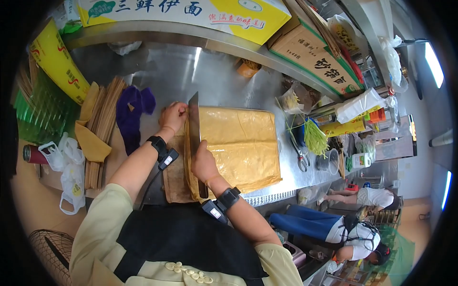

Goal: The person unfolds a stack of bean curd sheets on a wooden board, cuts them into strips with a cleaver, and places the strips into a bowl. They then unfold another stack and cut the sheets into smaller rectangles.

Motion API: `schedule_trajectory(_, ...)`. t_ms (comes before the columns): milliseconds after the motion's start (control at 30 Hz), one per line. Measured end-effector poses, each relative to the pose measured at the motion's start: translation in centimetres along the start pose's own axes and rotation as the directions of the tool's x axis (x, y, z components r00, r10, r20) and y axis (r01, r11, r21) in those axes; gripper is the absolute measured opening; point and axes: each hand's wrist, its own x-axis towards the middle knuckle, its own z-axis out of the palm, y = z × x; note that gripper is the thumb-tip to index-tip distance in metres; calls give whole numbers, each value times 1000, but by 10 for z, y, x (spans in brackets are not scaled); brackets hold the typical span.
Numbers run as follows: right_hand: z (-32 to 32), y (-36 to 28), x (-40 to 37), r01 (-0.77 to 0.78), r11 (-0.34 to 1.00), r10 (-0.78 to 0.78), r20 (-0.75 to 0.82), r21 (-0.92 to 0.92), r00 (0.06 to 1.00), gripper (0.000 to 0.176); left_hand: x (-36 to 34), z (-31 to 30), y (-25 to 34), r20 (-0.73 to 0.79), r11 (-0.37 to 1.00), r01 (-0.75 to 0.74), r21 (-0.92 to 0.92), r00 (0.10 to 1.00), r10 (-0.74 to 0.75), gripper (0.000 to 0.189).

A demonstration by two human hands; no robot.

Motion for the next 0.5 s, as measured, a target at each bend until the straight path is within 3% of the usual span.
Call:
schedule_trajectory(233, 2, -5, 1, -46, 998, 46, 10, -32, 999, 27, 4, -5, 6, 54, 997, 59, 47, 997, -62, 20)
schedule_trajectory(333, 0, -9, -1, 2, 997, -4, -18, -83, 1000, 29, 6, -5, 8, 60, 996, 59, 67, 996, -63, 20)
schedule_trajectory(500, -6, -16, 5, -132, 991, 132, 58, -18, 990, 37, 6, -6, 8, 52, 995, 31, 97, 998, -36, 18)
